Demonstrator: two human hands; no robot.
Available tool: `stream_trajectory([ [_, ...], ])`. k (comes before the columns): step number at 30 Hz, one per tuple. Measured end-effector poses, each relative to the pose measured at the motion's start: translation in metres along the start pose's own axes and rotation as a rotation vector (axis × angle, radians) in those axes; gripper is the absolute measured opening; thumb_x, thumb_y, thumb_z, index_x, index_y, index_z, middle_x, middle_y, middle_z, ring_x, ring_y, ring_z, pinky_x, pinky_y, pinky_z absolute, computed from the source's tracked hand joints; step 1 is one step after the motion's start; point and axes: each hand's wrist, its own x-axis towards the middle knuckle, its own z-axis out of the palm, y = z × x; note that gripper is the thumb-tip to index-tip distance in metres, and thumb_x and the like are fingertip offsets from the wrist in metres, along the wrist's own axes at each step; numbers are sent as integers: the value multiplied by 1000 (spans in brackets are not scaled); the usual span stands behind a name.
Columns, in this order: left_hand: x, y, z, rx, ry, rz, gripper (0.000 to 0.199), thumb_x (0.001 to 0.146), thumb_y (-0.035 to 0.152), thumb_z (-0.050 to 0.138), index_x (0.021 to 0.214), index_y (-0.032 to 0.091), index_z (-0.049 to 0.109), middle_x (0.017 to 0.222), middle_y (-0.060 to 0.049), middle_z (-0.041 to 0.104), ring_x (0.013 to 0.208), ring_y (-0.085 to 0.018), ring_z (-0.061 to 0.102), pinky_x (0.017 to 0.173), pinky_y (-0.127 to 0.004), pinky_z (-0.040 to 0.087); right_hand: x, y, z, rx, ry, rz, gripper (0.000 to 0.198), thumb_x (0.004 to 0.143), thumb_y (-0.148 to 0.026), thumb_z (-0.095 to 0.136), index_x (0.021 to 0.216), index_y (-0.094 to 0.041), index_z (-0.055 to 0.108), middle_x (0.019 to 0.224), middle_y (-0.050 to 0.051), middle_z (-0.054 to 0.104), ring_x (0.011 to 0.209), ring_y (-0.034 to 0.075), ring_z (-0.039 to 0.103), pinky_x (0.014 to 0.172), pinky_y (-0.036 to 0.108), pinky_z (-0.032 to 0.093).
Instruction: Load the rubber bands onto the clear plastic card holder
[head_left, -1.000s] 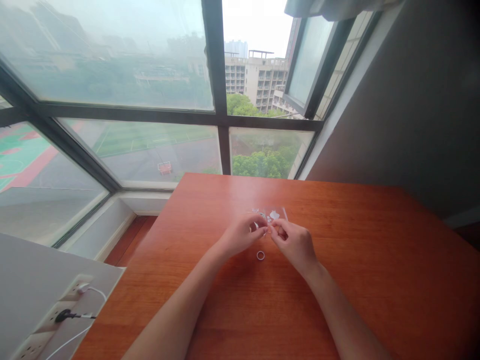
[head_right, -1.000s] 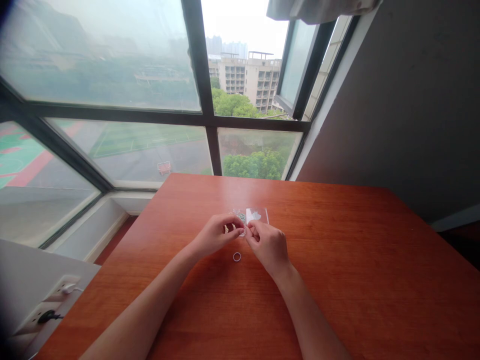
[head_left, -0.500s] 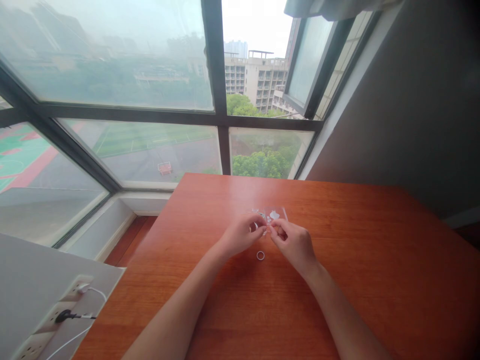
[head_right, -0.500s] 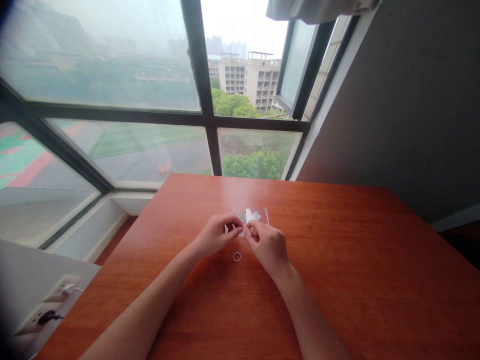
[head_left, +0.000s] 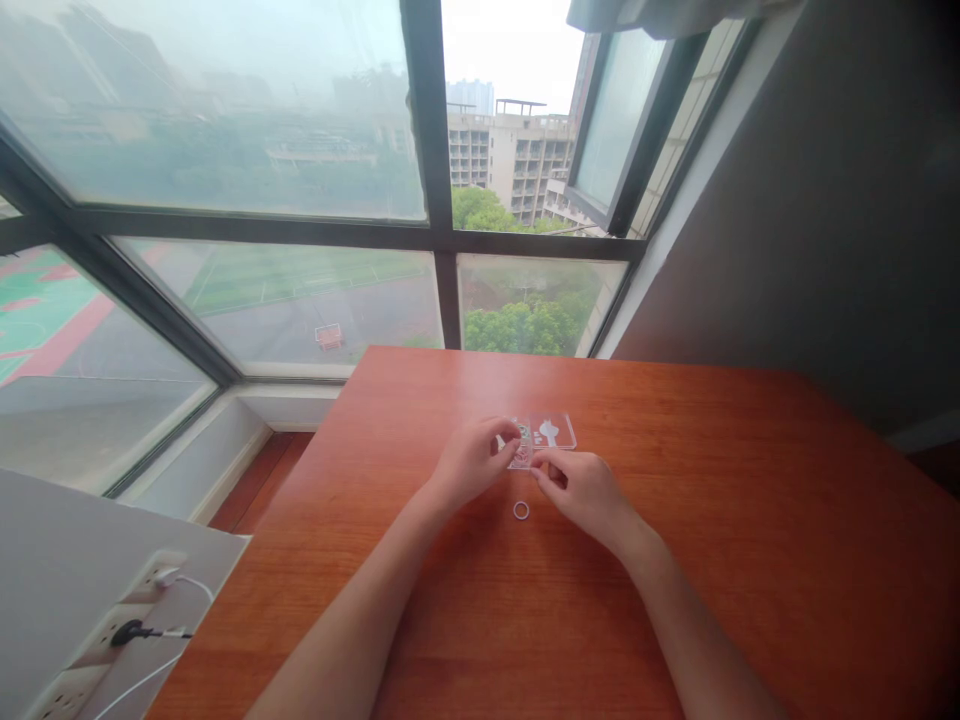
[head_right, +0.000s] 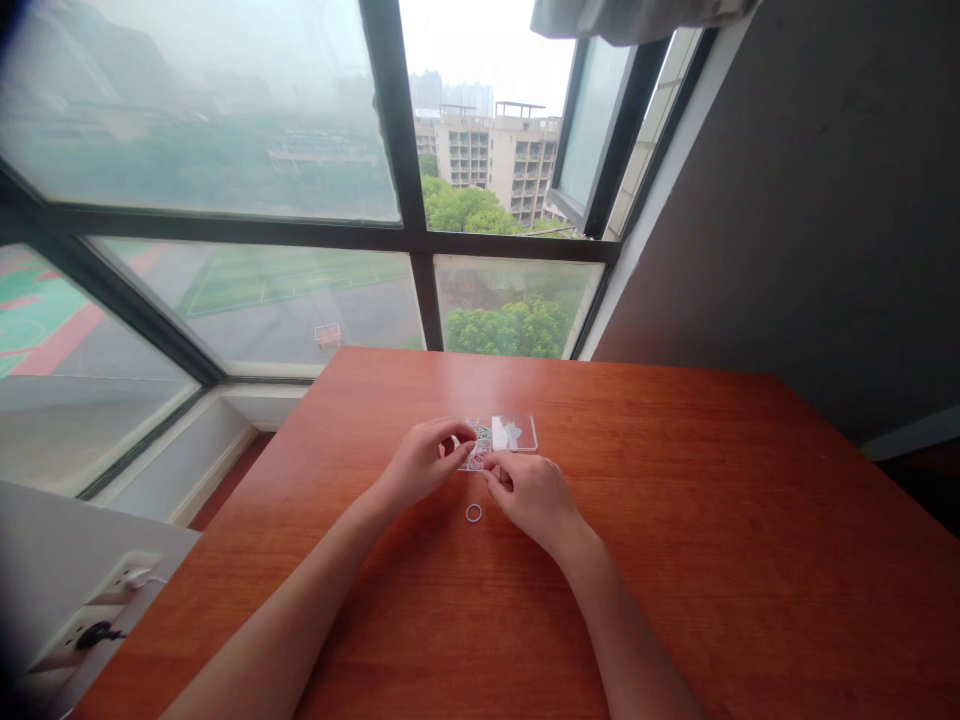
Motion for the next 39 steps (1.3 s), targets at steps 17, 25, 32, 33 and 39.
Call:
stream_trajectory([
  [17, 2, -2, -7, -20, 30, -32, 14, 79, 18, 53, 84, 17, 66, 77, -1, 67, 60, -10, 53, 58, -21, 41, -6, -9, 8, -96, -236, -5, 5, 77, -21, 63, 74, -24, 66, 64, -4, 66, 58, 11, 56, 54, 22, 28],
  [25, 2, -2, -6, -58, 34, -30, 15, 82, 20, 52, 85, 17, 66, 75, -1, 66, 61, -11, 54, 59, -21, 41, -3, -10, 8, -117, -176, 10, 5, 77, -22, 63, 74, -24, 65, 63, -5, 65, 57, 11, 55, 52, 22, 26],
  [32, 2, 4, -5, -107, 11, -37, 16, 84, 25, 53, 86, 16, 67, 77, -2, 67, 62, -11, 53, 58, -21, 41, 0, -4, 7, -73, 124, 39, 11, 82, -26, 56, 81, -23, 66, 58, -4, 60, 54, 11, 54, 56, 22, 32],
  [33, 2, 5, -5, -111, -3, -39, 17, 84, 26, 53, 85, 16, 67, 77, -2, 67, 62, -10, 53, 57, -21, 41, 0, -3, 7, -67, 167, 41, 12, 82, -26, 55, 81, -22, 66, 57, -4, 59, 54, 11, 53, 56, 22, 33],
  [39, -1, 14, 0, -158, -103, -45, 17, 84, 28, 54, 82, 17, 67, 71, 0, 64, 60, -10, 50, 57, -21, 40, 1, -1, 7, -44, 309, 54, 16, 84, -29, 53, 80, -20, 66, 51, -4, 51, 49, 11, 48, 55, 21, 34],
])
